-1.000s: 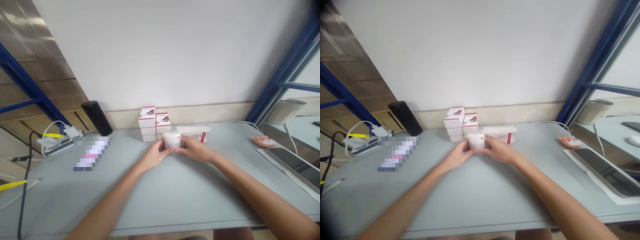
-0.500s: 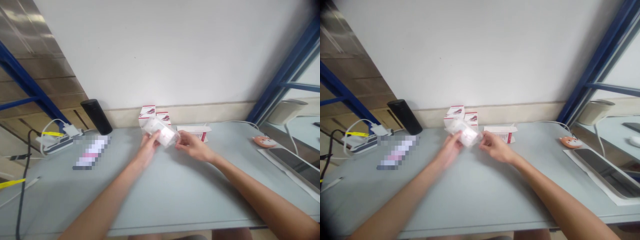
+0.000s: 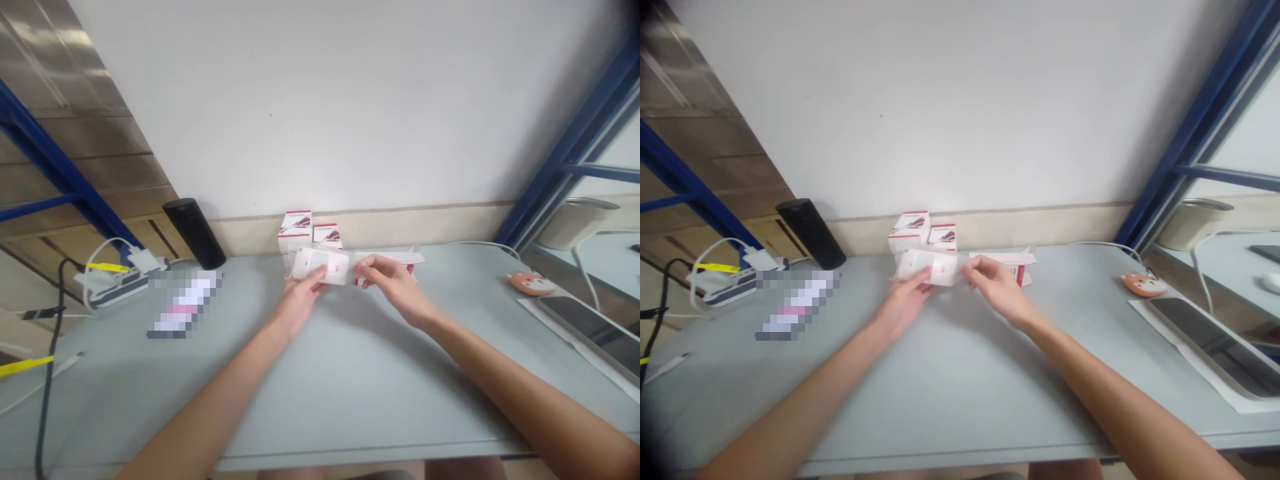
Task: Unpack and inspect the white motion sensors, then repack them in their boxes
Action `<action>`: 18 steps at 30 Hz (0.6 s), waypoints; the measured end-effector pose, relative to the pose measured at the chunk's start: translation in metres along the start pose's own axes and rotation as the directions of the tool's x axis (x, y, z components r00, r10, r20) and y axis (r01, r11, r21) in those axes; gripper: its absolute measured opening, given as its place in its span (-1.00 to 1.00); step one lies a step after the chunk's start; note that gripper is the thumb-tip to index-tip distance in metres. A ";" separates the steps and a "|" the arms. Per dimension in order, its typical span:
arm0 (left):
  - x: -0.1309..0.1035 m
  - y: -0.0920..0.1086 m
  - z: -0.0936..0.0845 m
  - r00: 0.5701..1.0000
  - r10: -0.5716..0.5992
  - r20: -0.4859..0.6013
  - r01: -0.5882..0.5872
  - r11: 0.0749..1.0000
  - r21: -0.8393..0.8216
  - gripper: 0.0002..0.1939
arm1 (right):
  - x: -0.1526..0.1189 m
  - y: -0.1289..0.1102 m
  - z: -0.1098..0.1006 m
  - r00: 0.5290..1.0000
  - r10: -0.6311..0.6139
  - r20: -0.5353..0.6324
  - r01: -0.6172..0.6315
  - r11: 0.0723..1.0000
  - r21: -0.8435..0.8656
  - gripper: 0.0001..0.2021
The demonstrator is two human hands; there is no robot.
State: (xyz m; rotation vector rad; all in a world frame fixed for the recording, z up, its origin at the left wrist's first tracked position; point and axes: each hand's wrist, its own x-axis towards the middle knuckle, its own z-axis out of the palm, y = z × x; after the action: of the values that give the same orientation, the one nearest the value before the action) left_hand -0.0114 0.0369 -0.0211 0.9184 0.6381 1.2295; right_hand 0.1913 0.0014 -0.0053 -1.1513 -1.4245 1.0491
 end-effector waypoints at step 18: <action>0.003 -0.002 -0.007 0.997 0.026 0.071 -0.026 1.000 -0.011 -0.53 | -0.002 0.007 0.002 0.985 0.086 0.147 -0.106 0.986 0.131 -0.32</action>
State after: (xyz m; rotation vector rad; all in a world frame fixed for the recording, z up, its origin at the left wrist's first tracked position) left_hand -0.0156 0.0411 -0.0267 0.9606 0.5648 1.2168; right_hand 0.1902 0.0009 -0.0132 -1.0709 -1.3915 1.2990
